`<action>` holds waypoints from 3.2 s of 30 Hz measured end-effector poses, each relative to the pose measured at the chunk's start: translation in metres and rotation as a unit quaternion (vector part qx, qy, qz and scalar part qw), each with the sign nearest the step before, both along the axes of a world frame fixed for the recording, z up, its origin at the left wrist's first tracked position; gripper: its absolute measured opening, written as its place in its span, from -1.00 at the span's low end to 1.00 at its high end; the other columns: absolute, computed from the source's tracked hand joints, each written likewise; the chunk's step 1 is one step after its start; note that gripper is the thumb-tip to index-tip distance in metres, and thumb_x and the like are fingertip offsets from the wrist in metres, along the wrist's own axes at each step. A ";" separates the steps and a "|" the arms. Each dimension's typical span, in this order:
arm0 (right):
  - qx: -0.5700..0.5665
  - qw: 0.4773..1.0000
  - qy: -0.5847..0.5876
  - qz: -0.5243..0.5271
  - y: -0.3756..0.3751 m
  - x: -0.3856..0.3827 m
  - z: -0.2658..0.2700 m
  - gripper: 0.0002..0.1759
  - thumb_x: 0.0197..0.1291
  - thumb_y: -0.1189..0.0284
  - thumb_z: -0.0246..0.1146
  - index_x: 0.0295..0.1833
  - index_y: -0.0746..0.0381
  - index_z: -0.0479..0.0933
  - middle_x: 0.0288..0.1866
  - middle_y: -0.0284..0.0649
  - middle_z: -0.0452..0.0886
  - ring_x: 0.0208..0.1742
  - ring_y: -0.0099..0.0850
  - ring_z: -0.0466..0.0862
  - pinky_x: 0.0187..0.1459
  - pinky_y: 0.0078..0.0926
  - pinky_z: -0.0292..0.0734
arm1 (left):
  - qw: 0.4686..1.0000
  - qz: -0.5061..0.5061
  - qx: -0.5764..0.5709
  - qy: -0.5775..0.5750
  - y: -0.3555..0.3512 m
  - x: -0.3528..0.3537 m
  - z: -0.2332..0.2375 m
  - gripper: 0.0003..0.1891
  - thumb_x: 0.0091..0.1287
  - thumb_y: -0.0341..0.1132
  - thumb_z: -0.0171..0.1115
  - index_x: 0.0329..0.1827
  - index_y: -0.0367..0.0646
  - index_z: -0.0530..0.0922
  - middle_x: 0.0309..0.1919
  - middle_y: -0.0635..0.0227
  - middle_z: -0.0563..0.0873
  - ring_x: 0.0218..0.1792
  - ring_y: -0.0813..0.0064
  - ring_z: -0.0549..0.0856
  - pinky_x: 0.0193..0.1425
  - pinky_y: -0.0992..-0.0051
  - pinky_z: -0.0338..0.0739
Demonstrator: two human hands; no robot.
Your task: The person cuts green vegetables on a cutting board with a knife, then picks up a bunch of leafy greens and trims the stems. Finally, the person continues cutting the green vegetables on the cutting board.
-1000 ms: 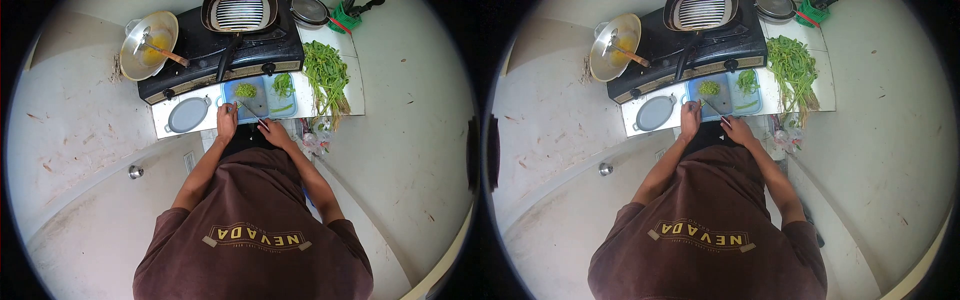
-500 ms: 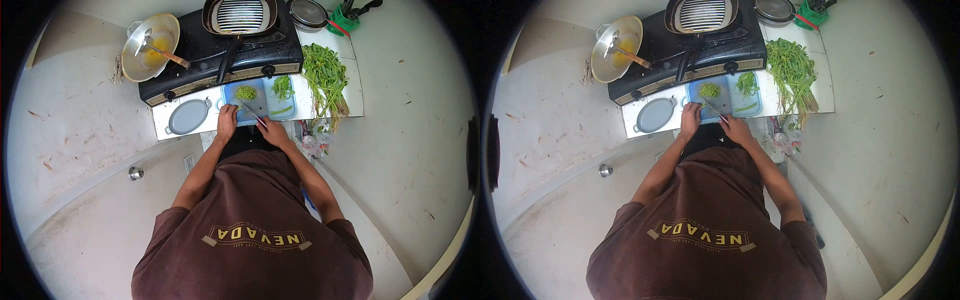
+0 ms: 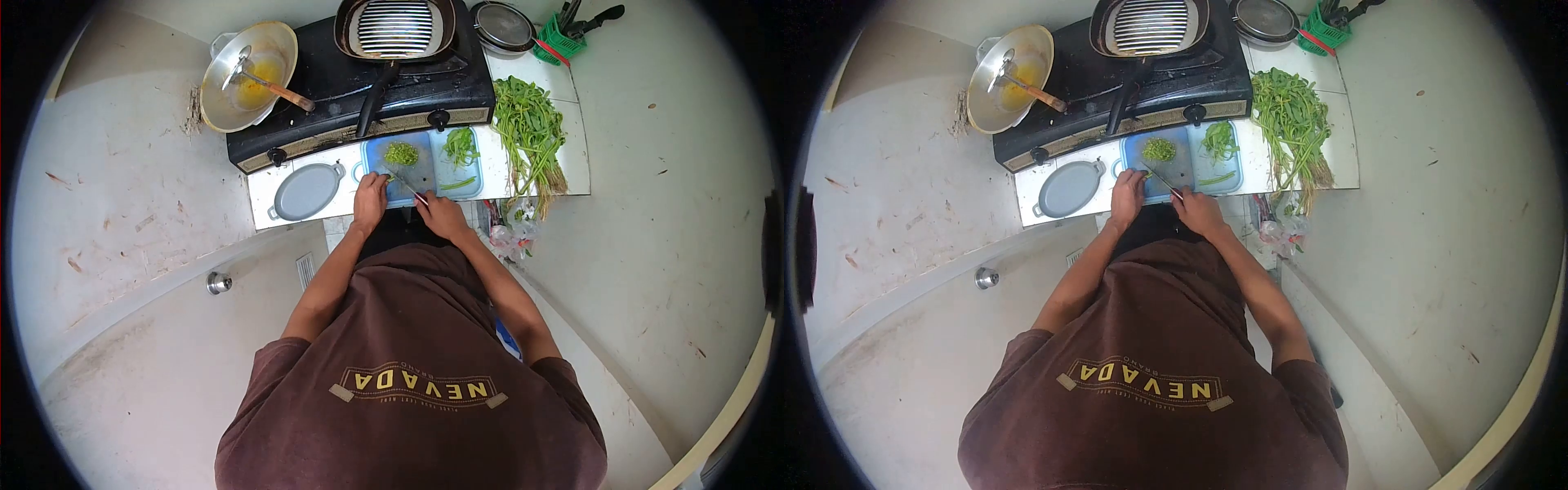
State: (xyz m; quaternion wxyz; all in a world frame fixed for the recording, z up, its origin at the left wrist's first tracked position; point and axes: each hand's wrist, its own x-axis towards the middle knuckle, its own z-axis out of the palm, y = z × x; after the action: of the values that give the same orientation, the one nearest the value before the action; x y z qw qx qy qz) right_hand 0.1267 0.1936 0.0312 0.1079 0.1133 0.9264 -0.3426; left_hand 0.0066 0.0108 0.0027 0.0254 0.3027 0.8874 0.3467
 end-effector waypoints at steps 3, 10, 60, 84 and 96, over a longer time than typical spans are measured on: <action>0.023 1.000 -0.006 0.018 -0.004 -0.005 -0.005 -0.53 0.52 0.10 0.08 -0.09 0.37 0.53 -0.44 0.19 0.68 -0.35 0.18 0.73 -0.26 0.12 0.64 | 1.000 0.001 0.001 0.000 0.000 -0.001 0.000 -0.84 0.27 -0.59 0.24 -0.12 -0.28 0.69 -0.31 0.08 0.59 -0.16 0.02 0.61 -0.04 0.15 0.54; 0.049 0.998 0.017 0.034 -0.020 -0.025 -0.024 -0.54 0.51 0.16 0.05 -0.11 0.39 0.58 -0.41 0.17 0.71 -0.31 0.17 0.75 -0.21 0.10 0.66 | 1.000 0.001 0.011 -0.001 0.000 0.000 0.001 -0.83 0.27 -0.59 0.24 -0.11 -0.28 0.69 -0.32 0.08 0.59 -0.17 0.01 0.61 -0.05 0.15 0.54; 0.076 0.996 0.007 0.035 -0.034 -0.028 -0.029 -0.53 0.51 0.18 0.06 -0.22 0.40 0.59 -0.38 0.17 0.72 -0.30 0.11 0.78 -0.20 0.04 0.69 | 1.000 0.003 0.013 0.002 -0.001 -0.001 0.000 -0.83 0.26 -0.57 0.25 -0.12 -0.26 0.69 -0.31 0.10 0.59 -0.16 0.03 0.62 -0.04 0.15 0.55; 0.047 0.998 -0.004 0.041 -0.025 -0.020 -0.026 -0.51 0.50 0.15 0.05 -0.19 0.39 0.61 -0.35 0.18 0.72 -0.28 0.14 0.76 -0.18 0.08 0.68 | 0.995 0.028 0.058 -0.074 -0.006 -0.006 0.001 -0.92 0.29 -0.55 0.30 -0.23 -0.28 0.73 -0.31 0.10 0.69 -0.23 0.04 0.70 -0.09 0.19 0.58; 0.048 0.997 -0.012 0.060 -0.025 -0.024 -0.018 -0.53 0.50 0.16 0.06 -0.17 0.39 0.60 -0.35 0.17 0.72 -0.28 0.15 0.76 -0.17 0.09 0.67 | 0.998 0.014 0.056 -0.040 -0.005 -0.007 0.000 -0.91 0.28 -0.55 0.29 -0.22 -0.26 0.73 -0.34 0.10 0.65 -0.22 0.02 0.69 -0.09 0.18 0.57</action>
State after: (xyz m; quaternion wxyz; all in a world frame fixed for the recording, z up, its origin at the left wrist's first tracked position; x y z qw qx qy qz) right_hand 0.1026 0.1689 0.0132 0.1337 0.0662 0.9455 -0.2893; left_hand -0.0007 0.0057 0.0026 0.0393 0.2769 0.8690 0.4082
